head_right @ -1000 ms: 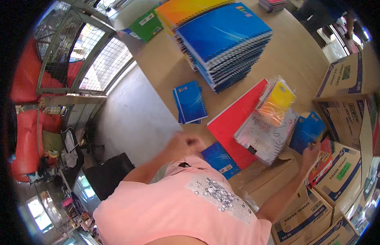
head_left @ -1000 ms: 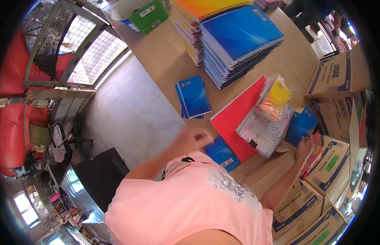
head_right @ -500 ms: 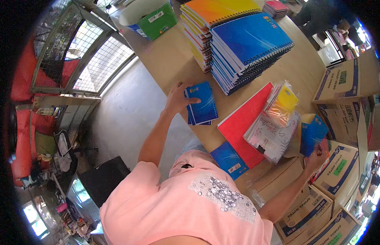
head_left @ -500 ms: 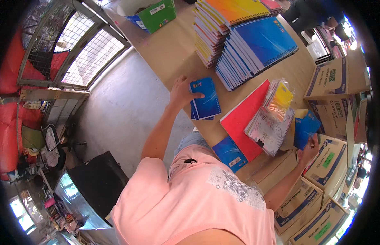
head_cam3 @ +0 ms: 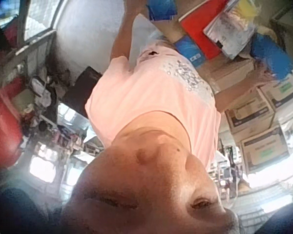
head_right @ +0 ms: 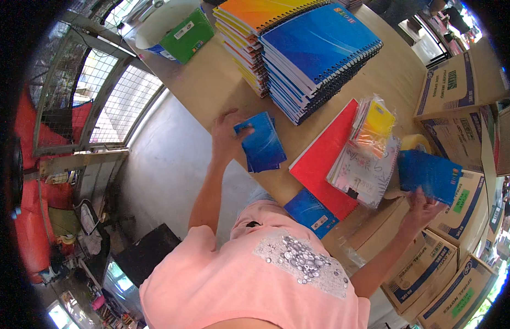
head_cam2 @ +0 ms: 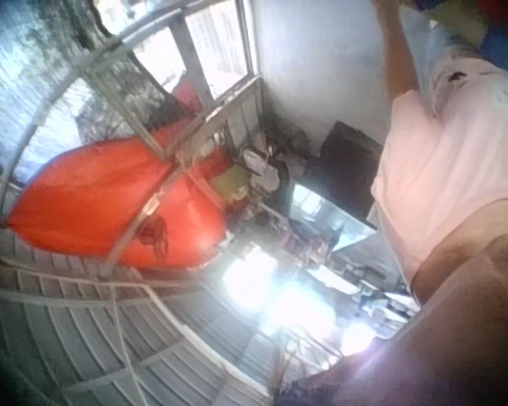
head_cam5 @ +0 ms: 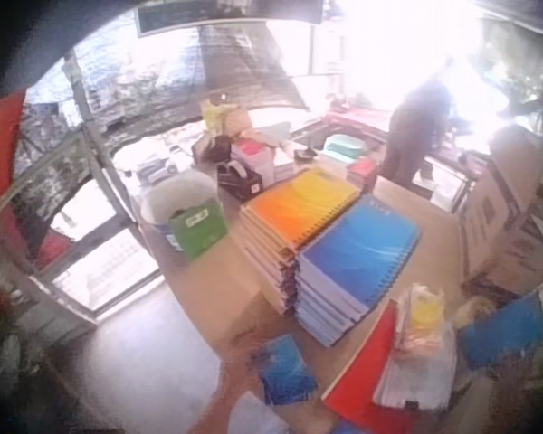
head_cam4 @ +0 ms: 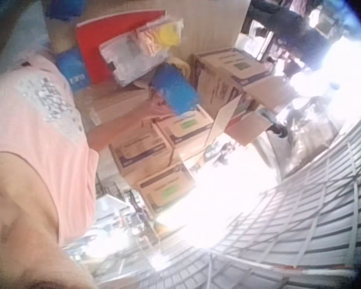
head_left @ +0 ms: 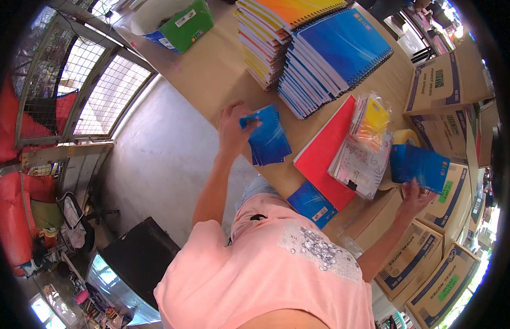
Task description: The person sorts and packages small blue notebooks by hand, placing them into a plastic bag and then carrying the items across a warehouse to another table where they are organized into stacks.
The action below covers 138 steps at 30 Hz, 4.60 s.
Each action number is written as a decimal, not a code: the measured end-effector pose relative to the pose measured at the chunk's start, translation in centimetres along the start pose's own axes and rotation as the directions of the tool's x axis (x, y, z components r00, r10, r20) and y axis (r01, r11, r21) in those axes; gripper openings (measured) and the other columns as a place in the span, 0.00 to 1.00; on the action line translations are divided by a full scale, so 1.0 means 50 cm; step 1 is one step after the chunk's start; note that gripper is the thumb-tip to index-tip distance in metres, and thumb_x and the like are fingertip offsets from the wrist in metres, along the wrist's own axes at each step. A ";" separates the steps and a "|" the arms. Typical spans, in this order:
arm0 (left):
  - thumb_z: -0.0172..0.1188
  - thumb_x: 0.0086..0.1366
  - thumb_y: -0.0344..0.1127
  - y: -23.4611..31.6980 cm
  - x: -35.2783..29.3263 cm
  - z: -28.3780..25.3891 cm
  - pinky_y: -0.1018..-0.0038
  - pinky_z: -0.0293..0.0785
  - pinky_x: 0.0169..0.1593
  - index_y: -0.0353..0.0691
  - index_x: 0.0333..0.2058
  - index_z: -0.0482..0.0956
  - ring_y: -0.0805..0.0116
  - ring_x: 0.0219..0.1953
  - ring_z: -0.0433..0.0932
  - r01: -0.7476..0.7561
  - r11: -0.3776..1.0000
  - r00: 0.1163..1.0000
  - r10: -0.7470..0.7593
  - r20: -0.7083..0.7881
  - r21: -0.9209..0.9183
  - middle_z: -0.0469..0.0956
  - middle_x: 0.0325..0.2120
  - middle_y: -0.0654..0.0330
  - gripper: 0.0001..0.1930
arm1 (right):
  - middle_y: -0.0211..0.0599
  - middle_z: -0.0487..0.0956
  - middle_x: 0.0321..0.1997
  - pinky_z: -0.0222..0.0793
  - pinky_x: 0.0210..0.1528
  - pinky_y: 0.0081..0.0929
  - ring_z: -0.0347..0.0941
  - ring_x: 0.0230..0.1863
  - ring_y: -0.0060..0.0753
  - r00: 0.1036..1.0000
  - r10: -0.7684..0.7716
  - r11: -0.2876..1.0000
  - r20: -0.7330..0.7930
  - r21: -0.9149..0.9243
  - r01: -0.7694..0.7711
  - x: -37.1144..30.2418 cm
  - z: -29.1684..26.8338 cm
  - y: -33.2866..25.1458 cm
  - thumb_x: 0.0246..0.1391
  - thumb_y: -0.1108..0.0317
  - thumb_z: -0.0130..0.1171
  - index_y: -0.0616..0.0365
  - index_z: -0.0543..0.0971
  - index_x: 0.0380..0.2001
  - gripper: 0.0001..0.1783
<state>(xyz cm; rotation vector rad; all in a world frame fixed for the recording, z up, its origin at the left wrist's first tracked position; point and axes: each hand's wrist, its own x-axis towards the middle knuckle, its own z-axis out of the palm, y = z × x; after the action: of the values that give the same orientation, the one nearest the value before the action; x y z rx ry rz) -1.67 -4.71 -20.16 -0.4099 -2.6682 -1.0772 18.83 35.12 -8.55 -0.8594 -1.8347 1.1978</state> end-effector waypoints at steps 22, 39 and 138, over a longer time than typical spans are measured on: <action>0.62 0.60 0.31 -0.120 -0.115 -0.151 0.82 0.72 0.36 0.41 0.39 0.73 0.80 0.32 0.74 0.282 0.034 0.772 -0.601 0.206 -0.959 0.77 0.31 0.65 0.10 | 0.29 0.79 0.29 0.68 0.35 0.18 0.71 0.30 0.17 0.449 0.259 0.965 0.855 -0.208 -0.160 -0.226 0.353 -0.046 0.52 0.73 0.60 0.63 0.76 0.45 0.16; 0.66 0.55 0.34 -0.050 -0.127 -0.178 0.80 0.65 0.36 0.38 0.37 0.74 0.78 0.33 0.68 0.471 0.449 0.772 -0.626 0.108 -0.759 0.72 0.32 0.65 0.13 | 0.47 0.79 0.39 0.70 0.42 0.35 0.74 0.38 0.40 0.534 -0.109 0.892 0.838 -0.154 0.425 -0.270 0.454 0.035 0.50 0.61 0.62 0.60 0.76 0.45 0.20; 0.65 0.48 0.33 0.461 0.227 0.345 0.62 0.68 0.42 0.48 0.27 0.78 0.60 0.38 0.76 -0.410 0.878 0.879 0.453 0.148 -0.247 0.76 0.28 0.63 0.06 | 0.46 0.79 0.35 0.70 0.38 0.29 0.75 0.36 0.36 0.282 -0.099 0.837 0.954 -0.074 0.542 0.332 0.351 0.071 0.47 0.75 0.57 0.57 0.77 0.40 0.14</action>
<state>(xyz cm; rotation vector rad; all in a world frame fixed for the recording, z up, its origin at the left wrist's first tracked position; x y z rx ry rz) -6.29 25.26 -13.97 -1.1563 -2.4423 -1.2190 -3.92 43.02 -12.59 0.2496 -3.0951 1.1009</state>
